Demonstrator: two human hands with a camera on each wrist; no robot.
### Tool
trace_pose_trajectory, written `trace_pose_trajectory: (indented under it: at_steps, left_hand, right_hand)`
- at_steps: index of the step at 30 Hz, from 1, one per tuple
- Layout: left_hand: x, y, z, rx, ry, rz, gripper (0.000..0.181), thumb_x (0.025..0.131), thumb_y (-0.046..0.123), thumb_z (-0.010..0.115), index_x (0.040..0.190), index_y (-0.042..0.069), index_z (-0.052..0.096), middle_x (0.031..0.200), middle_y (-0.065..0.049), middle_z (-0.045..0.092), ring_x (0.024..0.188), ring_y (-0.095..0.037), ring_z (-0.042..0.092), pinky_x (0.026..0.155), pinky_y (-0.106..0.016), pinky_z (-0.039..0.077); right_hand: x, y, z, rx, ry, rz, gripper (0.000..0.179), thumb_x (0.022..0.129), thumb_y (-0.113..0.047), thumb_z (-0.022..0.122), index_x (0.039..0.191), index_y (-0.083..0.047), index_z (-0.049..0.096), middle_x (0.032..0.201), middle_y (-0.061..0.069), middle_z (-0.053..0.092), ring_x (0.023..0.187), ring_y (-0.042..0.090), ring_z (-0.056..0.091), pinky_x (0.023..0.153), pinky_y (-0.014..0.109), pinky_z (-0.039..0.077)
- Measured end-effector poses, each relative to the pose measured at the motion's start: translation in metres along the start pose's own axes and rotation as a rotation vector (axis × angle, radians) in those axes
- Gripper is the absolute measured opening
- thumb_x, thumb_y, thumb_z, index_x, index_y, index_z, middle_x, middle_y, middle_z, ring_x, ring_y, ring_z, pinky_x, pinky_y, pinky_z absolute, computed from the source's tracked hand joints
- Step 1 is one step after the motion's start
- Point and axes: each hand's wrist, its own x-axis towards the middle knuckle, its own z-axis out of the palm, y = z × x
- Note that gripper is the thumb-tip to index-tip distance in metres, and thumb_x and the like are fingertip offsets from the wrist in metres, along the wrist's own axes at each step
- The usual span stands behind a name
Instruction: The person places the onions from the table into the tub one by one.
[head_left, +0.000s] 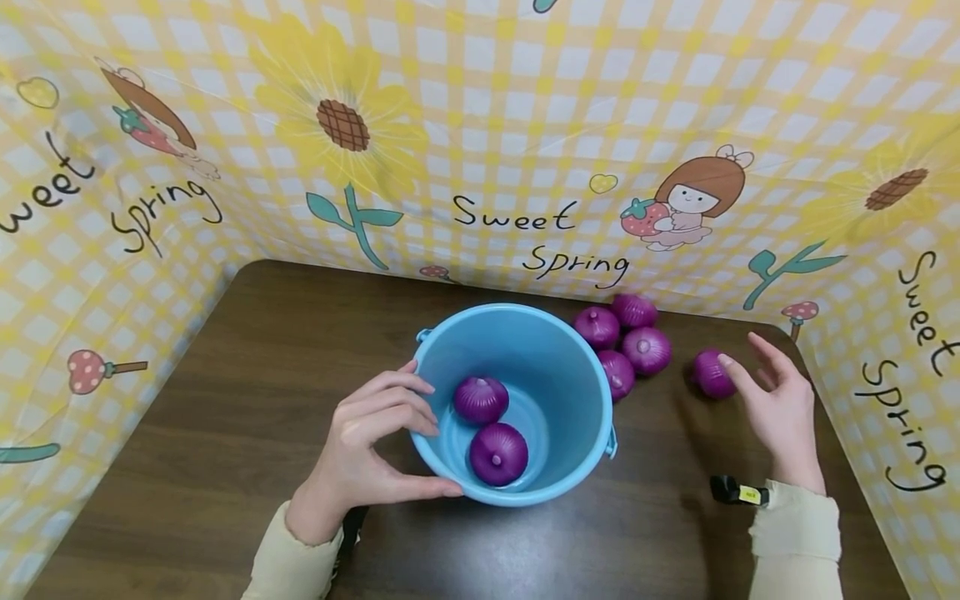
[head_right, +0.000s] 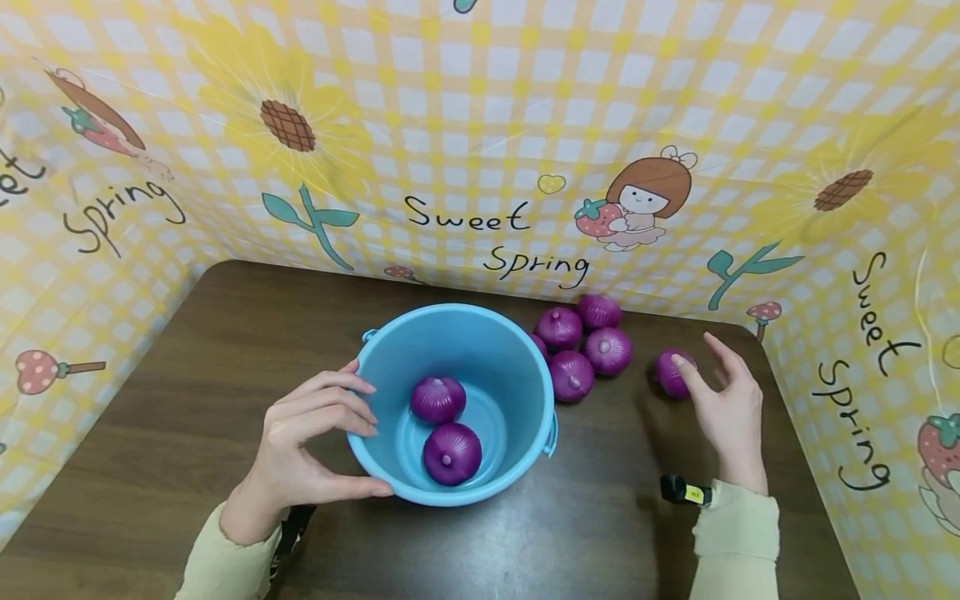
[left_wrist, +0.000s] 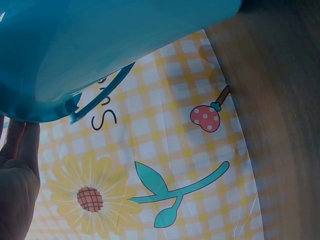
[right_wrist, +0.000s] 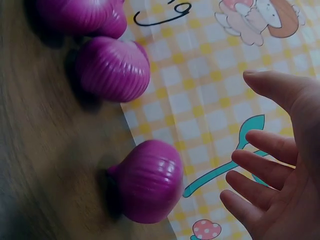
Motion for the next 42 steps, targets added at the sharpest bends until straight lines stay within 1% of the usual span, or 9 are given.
trace_pose_trajectory:
  at_steps: [6, 13, 17, 24, 27, 30, 34, 37, 42]
  left_hand:
    - [0.0, 0.0, -0.001, 0.0, -0.004, -0.007, 0.049, 0.068, 0.051, 0.094, 0.081, 0.01, 0.071, 0.082, -0.005, 0.07, 0.093, -0.029, 0.065, 0.107, -0.054, 0.044]
    - [0.0, 0.0, 0.0, 0.0, 0.002, 0.003, 0.049, 0.067, 0.05, 0.094, 0.081, 0.009, 0.07, 0.082, -0.005, 0.07, 0.092, -0.03, 0.065, 0.106, -0.055, 0.044]
    - [0.0, 0.0, 0.0, 0.001, 0.001, 0.006, 0.049, 0.068, 0.05, 0.094, 0.08, 0.009, 0.07, 0.082, -0.005, 0.07, 0.092, -0.03, 0.065, 0.106, -0.055, 0.044]
    - [0.001, 0.0, 0.0, 0.001, 0.001, 0.009, 0.049, 0.067, 0.05, 0.094, 0.08, 0.009, 0.07, 0.082, -0.004, 0.07, 0.092, -0.03, 0.065, 0.106, -0.056, 0.045]
    - [0.0, 0.0, 0.0, 0.0, -0.003, 0.005, 0.049, 0.068, 0.05, 0.094, 0.081, 0.009, 0.07, 0.083, -0.004, 0.07, 0.092, -0.03, 0.065, 0.106, -0.056, 0.045]
    - [0.0, 0.0, 0.0, 0.001, -0.002, 0.002, 0.049, 0.068, 0.051, 0.094, 0.081, 0.009, 0.07, 0.083, -0.004, 0.07, 0.092, -0.03, 0.065, 0.106, -0.055, 0.045]
    - [0.0, 0.0, 0.0, 0.002, 0.006, 0.001, 0.05, 0.07, 0.052, 0.093, 0.08, 0.009, 0.07, 0.082, -0.004, 0.07, 0.091, -0.03, 0.065, 0.107, -0.054, 0.044]
    - [0.0, 0.0, 0.0, 0.001, 0.009, 0.006, 0.049, 0.069, 0.051, 0.093, 0.08, 0.009, 0.07, 0.081, -0.005, 0.069, 0.091, -0.03, 0.064, 0.107, -0.055, 0.044]
    - [0.0, 0.0, 0.0, -0.001, 0.004, 0.006, 0.049, 0.068, 0.05, 0.094, 0.08, 0.01, 0.07, 0.082, -0.004, 0.07, 0.092, -0.03, 0.064, 0.107, -0.055, 0.045]
  right_hand:
    - [0.014, 0.006, -0.003, -0.03, -0.035, 0.004, 0.072, 0.097, -0.047, 0.068, 0.156, -0.017, 0.042, 0.16, 0.011, 0.037, 0.137, 0.046, 0.042, 0.113, 0.055, 0.036]
    - [0.028, 0.013, -0.003, -0.048, -0.071, 0.01, 0.076, 0.097, -0.05, 0.066, 0.157, -0.011, 0.039, 0.158, 0.016, 0.039, 0.139, 0.042, 0.042, 0.115, 0.046, 0.037]
    - [0.034, 0.019, -0.002, -0.075, -0.097, 0.03, 0.08, 0.097, -0.054, 0.064, 0.157, -0.009, 0.038, 0.156, 0.018, 0.041, 0.138, 0.042, 0.043, 0.113, 0.046, 0.038]
    - [0.04, 0.032, -0.002, -0.13, -0.156, 0.051, 0.083, 0.097, -0.056, 0.062, 0.157, -0.004, 0.036, 0.152, 0.023, 0.044, 0.137, 0.042, 0.044, 0.101, 0.034, 0.048]
    - [0.039, 0.038, -0.001, -0.134, -0.175, 0.062, 0.084, 0.097, -0.057, 0.061, 0.156, -0.002, 0.036, 0.152, 0.024, 0.043, 0.137, 0.042, 0.044, 0.101, 0.034, 0.048]
    - [0.037, 0.043, 0.001, -0.13, -0.183, 0.065, 0.084, 0.098, -0.057, 0.06, 0.156, -0.001, 0.036, 0.152, 0.023, 0.043, 0.137, 0.042, 0.044, 0.099, 0.03, 0.048]
    - [0.035, 0.047, 0.004, -0.114, -0.19, 0.058, 0.082, 0.099, -0.054, 0.06, 0.155, 0.001, 0.037, 0.151, 0.025, 0.044, 0.136, 0.042, 0.045, 0.088, 0.014, 0.045]
    - [0.034, 0.048, 0.006, -0.099, -0.201, 0.063, 0.082, 0.099, -0.053, 0.06, 0.154, 0.002, 0.036, 0.149, 0.028, 0.045, 0.135, 0.043, 0.044, 0.081, 0.007, 0.042]
    - [0.034, 0.049, 0.007, -0.113, -0.212, 0.065, 0.082, 0.099, -0.055, 0.059, 0.154, 0.002, 0.038, 0.145, 0.031, 0.048, 0.133, 0.044, 0.047, 0.077, 0.009, 0.041]
